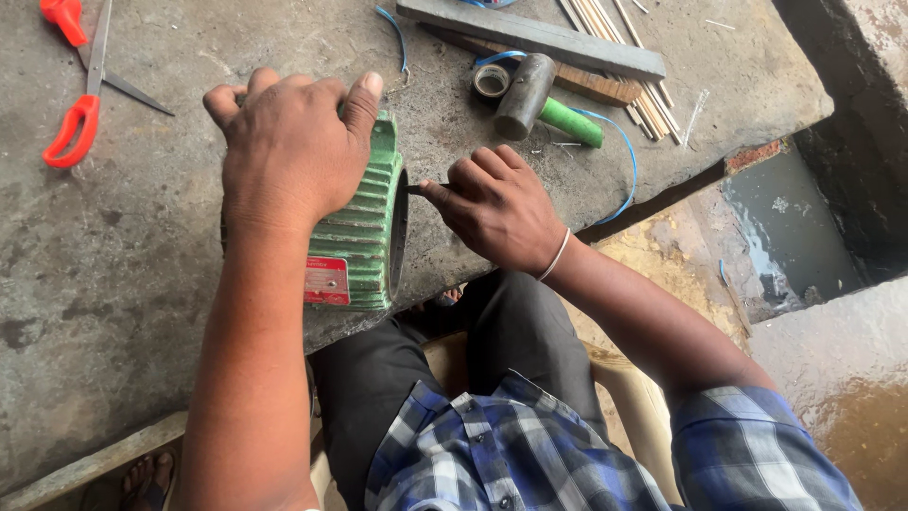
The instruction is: The person uses a small metal tool to scrape the inside surface of a green motor housing. They hold the housing with one hand and scrape with the other, rotating the housing to access different areas.
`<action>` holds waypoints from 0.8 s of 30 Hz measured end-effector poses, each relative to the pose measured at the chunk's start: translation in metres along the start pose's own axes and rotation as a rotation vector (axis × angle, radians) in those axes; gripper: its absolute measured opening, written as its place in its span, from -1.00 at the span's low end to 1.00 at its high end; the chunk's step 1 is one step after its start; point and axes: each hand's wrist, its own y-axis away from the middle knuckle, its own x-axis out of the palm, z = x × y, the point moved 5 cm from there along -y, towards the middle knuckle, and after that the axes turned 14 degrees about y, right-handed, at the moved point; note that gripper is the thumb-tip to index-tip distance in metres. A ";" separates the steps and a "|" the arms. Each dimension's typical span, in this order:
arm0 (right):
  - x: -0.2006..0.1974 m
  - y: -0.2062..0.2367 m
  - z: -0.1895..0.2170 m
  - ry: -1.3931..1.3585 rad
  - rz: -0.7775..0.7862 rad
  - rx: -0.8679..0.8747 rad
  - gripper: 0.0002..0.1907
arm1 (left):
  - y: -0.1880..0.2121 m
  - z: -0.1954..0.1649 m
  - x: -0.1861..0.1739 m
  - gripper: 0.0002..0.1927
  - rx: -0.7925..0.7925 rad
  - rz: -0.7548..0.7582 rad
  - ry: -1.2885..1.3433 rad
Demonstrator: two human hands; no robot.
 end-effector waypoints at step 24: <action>0.018 0.010 0.007 -0.056 0.076 -0.002 -0.72 | -0.001 -0.003 -0.004 -0.25 -0.002 0.013 0.007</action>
